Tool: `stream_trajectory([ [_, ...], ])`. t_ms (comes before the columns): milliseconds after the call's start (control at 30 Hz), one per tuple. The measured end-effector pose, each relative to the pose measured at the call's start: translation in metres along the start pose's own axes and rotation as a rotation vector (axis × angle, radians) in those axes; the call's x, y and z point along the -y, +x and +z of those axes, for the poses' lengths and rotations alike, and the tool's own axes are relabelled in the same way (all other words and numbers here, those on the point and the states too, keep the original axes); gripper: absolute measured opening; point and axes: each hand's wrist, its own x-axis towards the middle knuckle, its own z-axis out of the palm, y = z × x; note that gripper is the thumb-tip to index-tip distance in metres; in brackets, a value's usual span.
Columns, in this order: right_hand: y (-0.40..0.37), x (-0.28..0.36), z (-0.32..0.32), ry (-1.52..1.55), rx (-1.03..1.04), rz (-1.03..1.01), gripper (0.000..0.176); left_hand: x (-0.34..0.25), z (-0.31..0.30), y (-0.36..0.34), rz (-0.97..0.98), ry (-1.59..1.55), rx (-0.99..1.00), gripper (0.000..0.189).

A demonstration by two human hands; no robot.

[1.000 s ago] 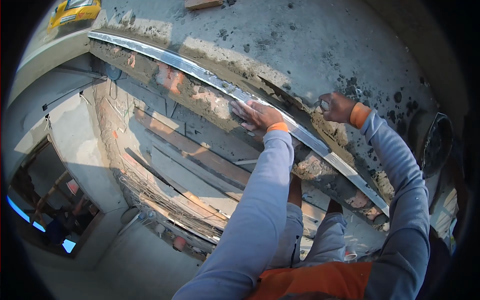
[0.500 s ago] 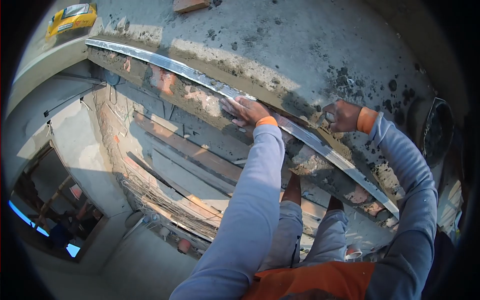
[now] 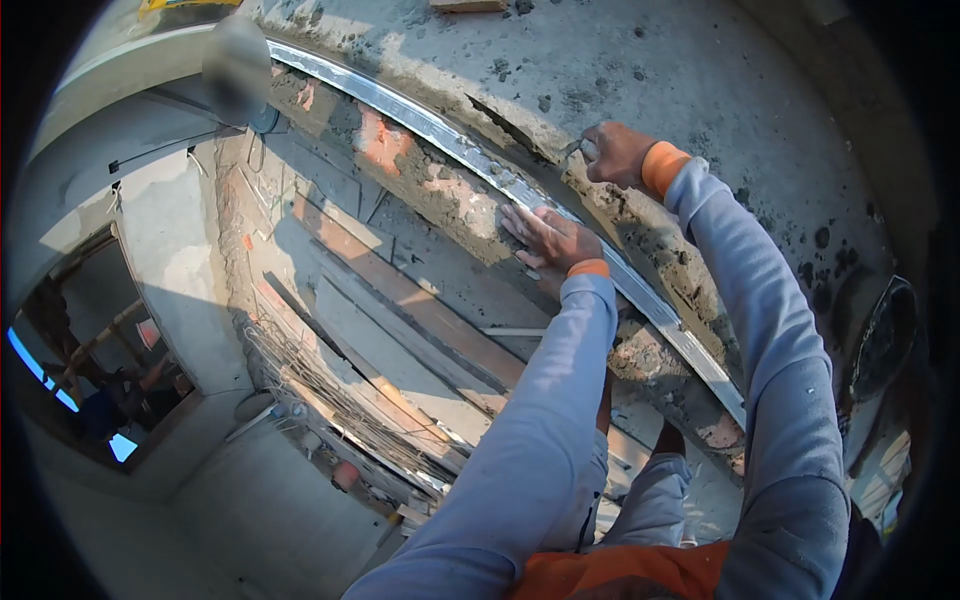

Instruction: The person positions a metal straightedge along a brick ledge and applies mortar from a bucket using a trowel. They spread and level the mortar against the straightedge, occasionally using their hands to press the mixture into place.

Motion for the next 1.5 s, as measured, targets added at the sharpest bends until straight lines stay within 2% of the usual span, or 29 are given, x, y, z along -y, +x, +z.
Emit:
stream_trajectory([
  [100,0.069,0.04,0.001,-0.111,0.009,-0.006,0.04,-0.001,0.001,0.0,0.021,0.031,-0.04,0.048],
  [167,0.104,0.06,0.011,-0.498,0.018,0.044,0.036,-0.007,-0.005,0.0,-0.038,0.143,0.051,0.049],
  [200,0.111,0.064,0.01,-0.447,0.058,0.088,0.03,-0.009,-0.008,0.001,-0.048,0.129,0.056,0.05],
  [333,0.088,0.058,0.007,-0.341,0.142,0.097,0.029,-0.005,-0.006,0.0,-0.006,0.056,0.052,0.052],
  [433,0.028,0.052,-0.003,-0.244,0.068,-0.093,0.027,-0.005,-0.008,-0.001,0.014,0.049,0.05,0.053],
  [500,0.015,0.042,-0.011,-0.284,0.077,-0.121,0.028,-0.007,-0.008,0.003,-0.014,0.002,0.067,0.055],
  [633,0.04,0.006,-0.006,-0.257,-0.105,-0.033,0.039,-0.003,-0.005,0.0,0.037,-0.056,0.026,0.055],
  [700,0.07,0.003,0.004,-0.396,-0.156,-0.003,0.041,-0.006,-0.006,0.0,0.031,-0.042,0.025,0.055],
  [733,0.082,0.006,0.011,-0.38,-0.158,-0.006,0.041,-0.006,-0.005,0.0,0.009,-0.036,0.031,0.055],
  [800,0.097,0.009,0.026,-0.477,-0.01,0.061,0.039,-0.006,-0.005,0.002,-0.008,-0.016,0.038,0.056],
  [833,0.091,0.006,0.029,-0.464,-0.004,0.067,0.039,-0.008,-0.006,0.002,-0.025,0.046,0.05,0.056],
  [900,0.07,0.006,0.018,-0.455,-0.008,-0.058,0.035,-0.004,-0.006,-0.001,-0.041,0.107,0.072,0.057],
  [1000,0.027,-0.01,0.024,-0.511,0.034,-0.038,0.032,0.0,-0.001,0.001,-0.044,-0.039,0.048,0.056],
  [1100,-0.013,-0.035,0.034,-0.545,0.045,0.005,0.031,0.0,-0.003,-0.001,-0.044,0.049,0.049,0.056],
  [1267,-0.077,-0.052,0.04,-0.588,0.108,0.099,0.026,0.006,0.002,0.0,-0.051,-0.013,0.041,0.054],
  [1367,-0.117,-0.073,0.05,-0.57,0.116,0.11,0.028,-0.004,-0.01,-0.005,-0.065,0.004,0.102,0.057],
  [1500,-0.17,-0.104,0.066,-0.513,0.061,0.075,0.028,0.01,0.004,0.0,0.025,-0.131,0.006,0.055],
])
